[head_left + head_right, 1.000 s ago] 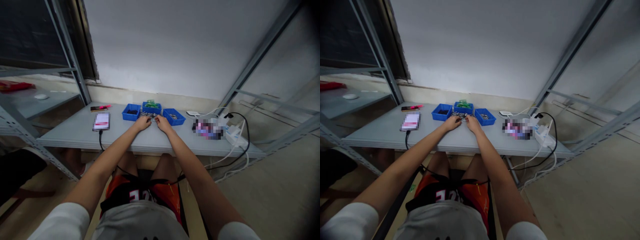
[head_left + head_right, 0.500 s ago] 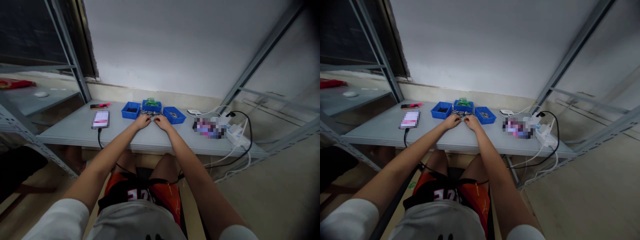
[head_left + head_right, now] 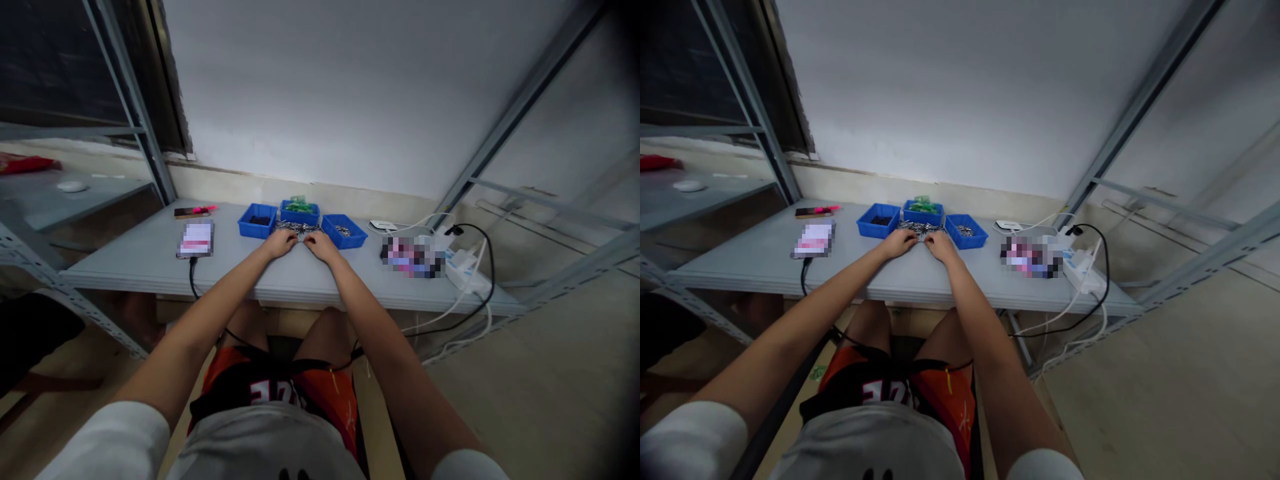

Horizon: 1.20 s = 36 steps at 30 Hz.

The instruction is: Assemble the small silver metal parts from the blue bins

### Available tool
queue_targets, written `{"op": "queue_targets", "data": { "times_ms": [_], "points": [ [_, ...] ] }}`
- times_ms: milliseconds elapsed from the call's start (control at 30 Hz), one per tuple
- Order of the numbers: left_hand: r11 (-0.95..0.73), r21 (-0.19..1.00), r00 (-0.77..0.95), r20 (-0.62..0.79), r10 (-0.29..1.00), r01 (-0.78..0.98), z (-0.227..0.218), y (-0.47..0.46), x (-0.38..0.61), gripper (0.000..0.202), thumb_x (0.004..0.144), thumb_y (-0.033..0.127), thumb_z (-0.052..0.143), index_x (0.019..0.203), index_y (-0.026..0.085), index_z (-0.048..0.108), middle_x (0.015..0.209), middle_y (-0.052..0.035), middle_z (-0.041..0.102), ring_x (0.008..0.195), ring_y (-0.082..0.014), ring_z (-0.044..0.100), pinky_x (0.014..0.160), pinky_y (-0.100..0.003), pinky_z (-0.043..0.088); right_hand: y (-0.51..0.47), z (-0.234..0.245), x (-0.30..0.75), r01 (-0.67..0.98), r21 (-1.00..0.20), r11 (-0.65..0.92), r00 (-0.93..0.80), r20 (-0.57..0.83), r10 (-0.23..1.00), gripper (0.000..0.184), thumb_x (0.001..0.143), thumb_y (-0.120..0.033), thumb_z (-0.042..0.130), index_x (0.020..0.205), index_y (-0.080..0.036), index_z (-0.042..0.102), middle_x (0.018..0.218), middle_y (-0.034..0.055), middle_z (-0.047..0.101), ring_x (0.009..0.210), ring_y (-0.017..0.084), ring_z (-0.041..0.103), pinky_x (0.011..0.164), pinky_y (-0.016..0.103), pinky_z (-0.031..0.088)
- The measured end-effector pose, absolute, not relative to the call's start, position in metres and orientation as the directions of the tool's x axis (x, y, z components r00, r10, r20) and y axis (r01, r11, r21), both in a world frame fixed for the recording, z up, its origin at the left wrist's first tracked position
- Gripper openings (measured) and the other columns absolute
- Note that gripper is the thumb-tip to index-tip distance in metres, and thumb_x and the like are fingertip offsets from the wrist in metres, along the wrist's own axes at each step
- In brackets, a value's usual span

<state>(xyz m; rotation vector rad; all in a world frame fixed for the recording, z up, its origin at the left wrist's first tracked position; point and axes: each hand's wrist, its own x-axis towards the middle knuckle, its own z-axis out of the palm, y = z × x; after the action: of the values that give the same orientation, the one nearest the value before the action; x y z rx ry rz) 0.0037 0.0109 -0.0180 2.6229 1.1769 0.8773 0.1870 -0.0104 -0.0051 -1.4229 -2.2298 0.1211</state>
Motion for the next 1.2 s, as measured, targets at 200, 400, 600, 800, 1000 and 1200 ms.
{"op": "queue_targets", "data": {
  "times_ms": [200, 400, 600, 800, 1000, 1200],
  "points": [
    [-0.643, 0.384, 0.49, 0.426, 0.76, 0.662, -0.013, 0.005, 0.004, 0.024, 0.08, 0.024, 0.05, 0.086, 0.015, 0.071, 0.087, -0.0083, 0.071, 0.08, -0.0209, 0.062, 0.076, -0.03, 0.046, -0.008, -0.008, 0.188, 0.794, -0.397, 0.461, -0.329, 0.356, 0.875, 0.014, 0.082, -0.014, 0.057, 0.085, -0.016, 0.071, 0.091, 0.0068, 0.071, 0.087, 0.017, 0.062, 0.083, 0.027, 0.046],
    [-0.66, 0.382, 0.512, 0.425, 0.747, 0.647, -0.011, 0.001, 0.004, 0.024, 0.076, 0.023, 0.05, 0.082, 0.014, 0.071, 0.081, -0.008, 0.071, 0.073, -0.0195, 0.061, 0.071, -0.029, 0.046, -0.006, -0.01, 0.193, 0.737, -0.498, 0.456, -0.313, 0.347, 0.884, 0.013, 0.079, -0.017, 0.056, 0.077, -0.017, 0.069, 0.084, 0.003, 0.07, 0.079, 0.016, 0.061, 0.078, 0.025, 0.046],
    [-0.665, 0.455, 0.539, 0.39, 0.747, 0.593, -0.01, -0.001, 0.005, 0.027, 0.077, 0.031, 0.053, 0.084, 0.013, 0.072, 0.079, -0.0063, 0.071, 0.071, -0.0189, 0.061, 0.07, -0.028, 0.046, -0.007, -0.01, 0.194, 0.723, -0.536, 0.436, -0.282, 0.348, 0.894, 0.014, 0.079, -0.021, 0.054, 0.079, -0.018, 0.067, 0.081, 0.002, 0.068, 0.077, 0.015, 0.058, 0.075, 0.024, 0.044],
    [-0.663, 0.481, 0.532, 0.396, 0.748, 0.574, -0.01, 0.002, 0.003, 0.029, 0.079, 0.03, 0.052, 0.089, 0.014, 0.073, 0.086, -0.0059, 0.072, 0.076, -0.0181, 0.061, 0.073, -0.028, 0.046, -0.012, -0.005, 0.194, 0.677, -0.575, 0.459, -0.352, 0.295, 0.888, 0.014, 0.078, -0.02, 0.054, 0.076, -0.016, 0.067, 0.079, 0.0019, 0.068, 0.076, 0.014, 0.059, 0.071, 0.024, 0.042],
    [-0.634, 0.629, 0.52, 0.393, 0.758, 0.45, -0.011, 0.003, 0.007, 0.029, 0.077, 0.035, 0.058, 0.085, 0.011, 0.071, 0.074, -0.0049, 0.07, 0.068, -0.0155, 0.059, 0.067, -0.026, 0.046, -0.011, -0.004, 0.194, 0.631, -0.622, 0.463, -0.41, 0.24, 0.88, 0.011, 0.074, -0.018, 0.058, 0.074, -0.016, 0.068, 0.074, -0.0004, 0.068, 0.074, 0.014, 0.059, 0.07, 0.023, 0.042],
    [-0.612, 0.72, 0.489, 0.426, 0.762, 0.327, -0.009, 0.001, 0.011, 0.028, 0.076, 0.038, 0.061, 0.079, 0.011, 0.067, 0.076, -0.0052, 0.068, 0.072, -0.0152, 0.059, 0.07, -0.026, 0.047, -0.008, -0.006, 0.193, 0.621, -0.623, 0.476, -0.352, 0.32, 0.879, 0.014, 0.079, -0.023, 0.056, 0.08, -0.016, 0.068, 0.077, 0.0, 0.067, 0.074, 0.013, 0.057, 0.071, 0.023, 0.041]
  ]
}}
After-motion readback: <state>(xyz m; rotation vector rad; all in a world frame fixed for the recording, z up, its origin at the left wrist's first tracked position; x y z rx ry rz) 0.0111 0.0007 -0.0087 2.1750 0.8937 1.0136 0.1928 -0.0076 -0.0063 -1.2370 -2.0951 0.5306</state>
